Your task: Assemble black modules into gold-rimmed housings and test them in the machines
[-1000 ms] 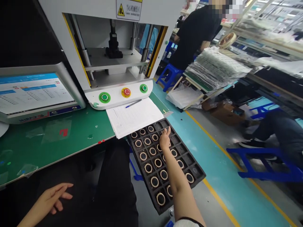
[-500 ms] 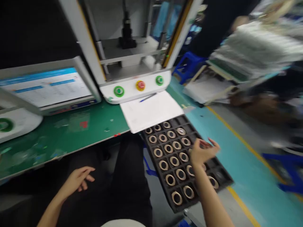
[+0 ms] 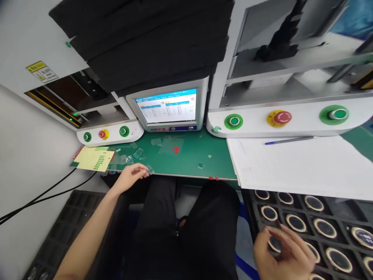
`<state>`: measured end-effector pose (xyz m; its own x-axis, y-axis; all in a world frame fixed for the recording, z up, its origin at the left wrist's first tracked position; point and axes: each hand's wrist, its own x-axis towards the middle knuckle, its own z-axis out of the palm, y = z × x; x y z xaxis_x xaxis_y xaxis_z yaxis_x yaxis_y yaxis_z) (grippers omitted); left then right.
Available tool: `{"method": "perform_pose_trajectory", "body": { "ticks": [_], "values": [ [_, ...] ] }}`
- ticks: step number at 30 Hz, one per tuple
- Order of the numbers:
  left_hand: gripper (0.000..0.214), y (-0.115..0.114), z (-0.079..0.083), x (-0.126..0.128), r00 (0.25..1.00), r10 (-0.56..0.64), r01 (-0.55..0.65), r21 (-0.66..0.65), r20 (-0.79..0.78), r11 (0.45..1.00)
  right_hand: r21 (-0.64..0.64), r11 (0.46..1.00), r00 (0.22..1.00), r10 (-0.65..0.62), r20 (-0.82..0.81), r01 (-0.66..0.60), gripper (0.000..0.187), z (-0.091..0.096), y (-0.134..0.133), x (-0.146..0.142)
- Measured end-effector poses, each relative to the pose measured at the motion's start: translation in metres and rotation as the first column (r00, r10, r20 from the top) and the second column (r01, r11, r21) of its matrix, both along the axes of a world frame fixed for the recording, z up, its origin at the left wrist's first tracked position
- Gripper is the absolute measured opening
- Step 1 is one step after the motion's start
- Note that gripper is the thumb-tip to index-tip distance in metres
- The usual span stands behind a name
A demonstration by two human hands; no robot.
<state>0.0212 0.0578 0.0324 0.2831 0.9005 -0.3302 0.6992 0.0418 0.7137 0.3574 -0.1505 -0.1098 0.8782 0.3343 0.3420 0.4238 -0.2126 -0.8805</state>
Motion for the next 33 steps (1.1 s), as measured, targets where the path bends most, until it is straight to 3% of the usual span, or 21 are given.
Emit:
{"method": "perform_pose_trajectory", "body": {
  "ticks": [2, 5, 9, 12, 17, 22, 25, 30, 33],
  "values": [
    [0.016, 0.027, 0.001, 0.01, 0.994, 0.066, -0.05, 0.165, -0.092, 0.985, 0.064, 0.996, 0.989, 0.055, 0.139, -0.065, 0.021, 0.009, 0.004, -0.009],
    [0.014, 0.065, -0.002, 0.029, 0.961, 0.17, -0.095, 0.32, -0.218, 0.943, 0.081, 0.991, 0.974, 0.092, 0.206, -0.111, 0.021, 0.015, 0.001, -0.014],
    [0.026, 0.104, -0.006, 0.047, 0.889, 0.288, -0.17, 0.328, -0.355, 0.929, 0.089, 0.985, 0.95, 0.119, 0.289, -0.15, 0.017, 0.017, -0.015, -0.013],
    [0.027, 0.12, -0.01, 0.053, 0.858, 0.303, -0.197, 0.28, -0.414, 0.94, 0.098, 0.99, 0.976, 0.081, 0.202, -0.102, 0.015, 0.021, -0.023, -0.014],
    [0.027, 0.124, -0.013, 0.059, 0.846, 0.32, -0.215, 0.276, -0.427, 0.937, 0.158, 0.987, 0.999, -0.001, -0.048, 0.009, 0.025, 0.027, -0.02, -0.019],
    [0.034, 0.123, -0.01, 0.056, 0.823, 0.348, -0.259, 0.248, -0.45, 0.934, 0.191, 0.981, 0.985, 0.061, -0.16, -0.03, 0.038, 0.024, -0.011, -0.023],
    [0.034, 0.127, -0.012, 0.054, 0.848, 0.326, -0.268, 0.193, -0.418, 0.944, 0.207, 0.978, 0.972, 0.08, -0.221, -0.033, 0.04, 0.023, -0.007, -0.027],
    [0.024, 0.126, -0.01, 0.056, 0.917, 0.319, -0.276, 0.197, -0.24, 0.941, 0.225, 0.974, 0.957, 0.086, -0.276, -0.022, 0.043, 0.022, -0.005, -0.031],
    [0.02, 0.106, 0.002, 0.064, 0.955, 0.293, -0.269, 0.285, -0.046, 0.92, 0.222, 0.975, 0.944, 0.083, -0.32, -0.01, 0.044, 0.029, -0.01, -0.032]
  ]
}}
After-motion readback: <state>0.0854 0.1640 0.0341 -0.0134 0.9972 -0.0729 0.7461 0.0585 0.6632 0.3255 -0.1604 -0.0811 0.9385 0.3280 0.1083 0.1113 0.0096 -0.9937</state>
